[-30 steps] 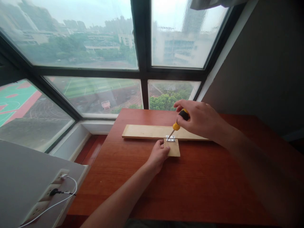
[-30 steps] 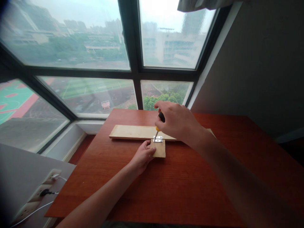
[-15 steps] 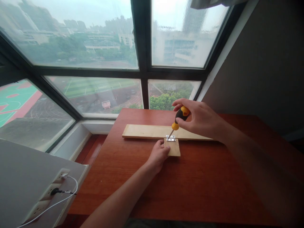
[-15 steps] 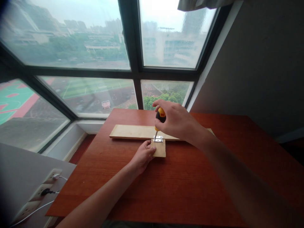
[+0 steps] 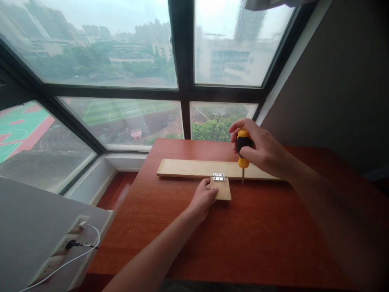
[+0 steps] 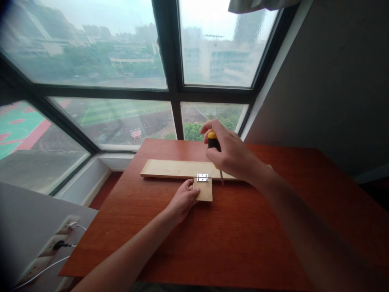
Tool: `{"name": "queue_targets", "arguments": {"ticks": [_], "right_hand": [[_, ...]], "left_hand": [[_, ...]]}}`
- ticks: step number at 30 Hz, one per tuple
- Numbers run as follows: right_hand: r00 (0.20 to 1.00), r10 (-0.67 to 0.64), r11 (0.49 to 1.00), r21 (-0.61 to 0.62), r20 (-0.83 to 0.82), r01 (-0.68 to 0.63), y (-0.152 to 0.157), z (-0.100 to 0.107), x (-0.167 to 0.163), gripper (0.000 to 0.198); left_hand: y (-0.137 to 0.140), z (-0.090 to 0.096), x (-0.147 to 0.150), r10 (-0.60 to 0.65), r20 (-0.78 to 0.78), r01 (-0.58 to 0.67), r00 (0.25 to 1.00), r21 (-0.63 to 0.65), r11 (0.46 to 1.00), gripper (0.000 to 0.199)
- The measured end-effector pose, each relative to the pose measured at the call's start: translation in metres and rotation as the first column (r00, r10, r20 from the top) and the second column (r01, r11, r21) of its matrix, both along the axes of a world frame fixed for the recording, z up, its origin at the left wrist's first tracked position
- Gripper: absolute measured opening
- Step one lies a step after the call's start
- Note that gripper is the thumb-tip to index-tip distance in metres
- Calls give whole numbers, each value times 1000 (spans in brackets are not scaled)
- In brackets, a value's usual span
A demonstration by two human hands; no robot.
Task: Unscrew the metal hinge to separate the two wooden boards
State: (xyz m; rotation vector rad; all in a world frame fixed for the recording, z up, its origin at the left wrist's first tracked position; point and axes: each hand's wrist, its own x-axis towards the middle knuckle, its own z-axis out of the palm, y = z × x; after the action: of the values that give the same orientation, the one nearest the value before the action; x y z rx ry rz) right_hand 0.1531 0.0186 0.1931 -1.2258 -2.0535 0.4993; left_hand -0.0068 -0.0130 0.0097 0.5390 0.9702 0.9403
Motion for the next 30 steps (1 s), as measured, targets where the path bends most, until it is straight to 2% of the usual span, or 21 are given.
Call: {"name": "queue_targets", "arguments": {"ticks": [2,3,4,6,9,12,19,30], "right_hand": [[989,-11,1000,11,148,10,3,-17,-8,27],[969,7,1000,-27,247,-1,5,-28,-13,18],[928,5,998,-57,373,17,7,-40,-18,11],[757,-46,988,-84,651,132,9,-64,-27,27],[687,-32,980,-113,726,165,10,-95,-37,42],[644,-15,975,-133,765,181,10,-111,-43,42],[603,48,975,-168,796,144,13,-116,-45,29],[626,123,979,-198,770,51,18,-112,-32,18]], "left_hand": [[0,1,0,0,8,0,1000,7,1000,40],[-1,1,0,1,14,-1,1000,12,1000,42],[-1,1,0,2,21,-2,1000,17,1000,43],[-1,1,0,3,34,-3,999,27,1000,45],[-2,1,0,3,50,-5,999,37,999,47],[-2,3,1,8,57,-10,998,44,999,51],[-4,13,4,24,45,-26,999,27,999,54],[-1,4,3,9,68,-11,998,22,1000,40]]}}
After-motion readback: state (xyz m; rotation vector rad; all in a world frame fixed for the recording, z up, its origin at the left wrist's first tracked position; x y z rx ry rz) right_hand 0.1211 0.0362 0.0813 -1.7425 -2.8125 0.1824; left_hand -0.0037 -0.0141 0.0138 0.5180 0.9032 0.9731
